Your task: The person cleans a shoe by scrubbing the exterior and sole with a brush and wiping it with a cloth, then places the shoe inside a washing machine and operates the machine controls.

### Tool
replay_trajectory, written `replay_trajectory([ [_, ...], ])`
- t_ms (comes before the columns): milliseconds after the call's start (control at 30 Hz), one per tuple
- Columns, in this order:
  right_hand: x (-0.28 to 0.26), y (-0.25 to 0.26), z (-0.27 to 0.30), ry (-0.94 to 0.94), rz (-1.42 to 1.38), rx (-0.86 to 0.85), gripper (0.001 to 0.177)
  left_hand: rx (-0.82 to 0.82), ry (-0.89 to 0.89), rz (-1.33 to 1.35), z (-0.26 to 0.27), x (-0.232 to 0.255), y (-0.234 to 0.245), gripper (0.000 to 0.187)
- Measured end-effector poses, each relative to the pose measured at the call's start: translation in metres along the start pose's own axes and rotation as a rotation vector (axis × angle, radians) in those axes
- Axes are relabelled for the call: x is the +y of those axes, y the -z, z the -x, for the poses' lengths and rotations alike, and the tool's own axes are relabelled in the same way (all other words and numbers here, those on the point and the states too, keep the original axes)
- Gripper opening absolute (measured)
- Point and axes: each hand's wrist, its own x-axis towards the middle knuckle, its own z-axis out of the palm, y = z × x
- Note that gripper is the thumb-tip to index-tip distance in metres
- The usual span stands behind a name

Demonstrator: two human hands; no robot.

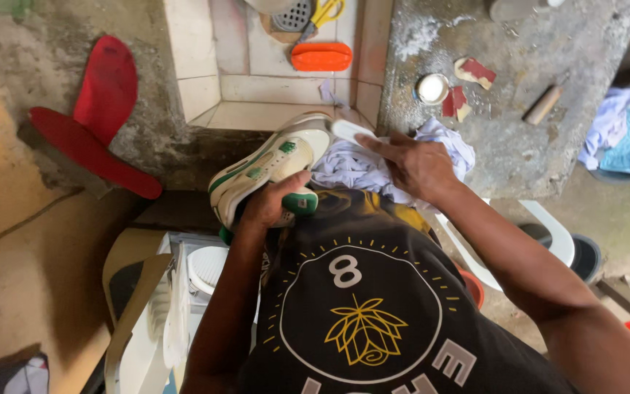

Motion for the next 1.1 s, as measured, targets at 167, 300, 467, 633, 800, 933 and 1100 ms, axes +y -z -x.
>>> replay_trajectory([
  [167, -0.019, -0.02, -0.023, 0.039, -0.045, 0.016, 0.062, -0.051, 0.111, -0.084, -0.006, 0.004, -0.004, 0.041],
  [300, -0.049, -0.034, -0.066, 0.258, -0.251, 0.319, 0.062, -0.018, 0.216, -0.118, 0.002, 0.007, 0.001, 0.04],
  [467, -0.032, -0.015, -0.063, 0.255, -0.349, 0.303, 0.063, -0.177, -0.571, -0.7, 0.004, 0.004, 0.006, 0.042],
  [633, -0.003, -0.01, -0.02, -0.047, 0.091, -0.184, 0.071, -0.031, 0.054, -0.016, 0.002, 0.003, -0.005, 0.031],
  [800, 0.02, 0.006, 0.009, -0.015, -0.208, 0.214, 0.07, -0.025, 0.129, 0.025, 0.009, 0.01, -0.01, 0.034],
  [933, -0.008, -0.015, -0.011, 0.041, -0.379, 0.098, 0.077, -0.014, 0.01, -0.202, 0.013, 0.021, -0.022, 0.035],
  [1100, -0.007, -0.023, -0.007, -0.222, -0.212, 0.018, 0.056, -0.008, -0.167, -0.382, 0.035, 0.04, -0.028, 0.038],
])
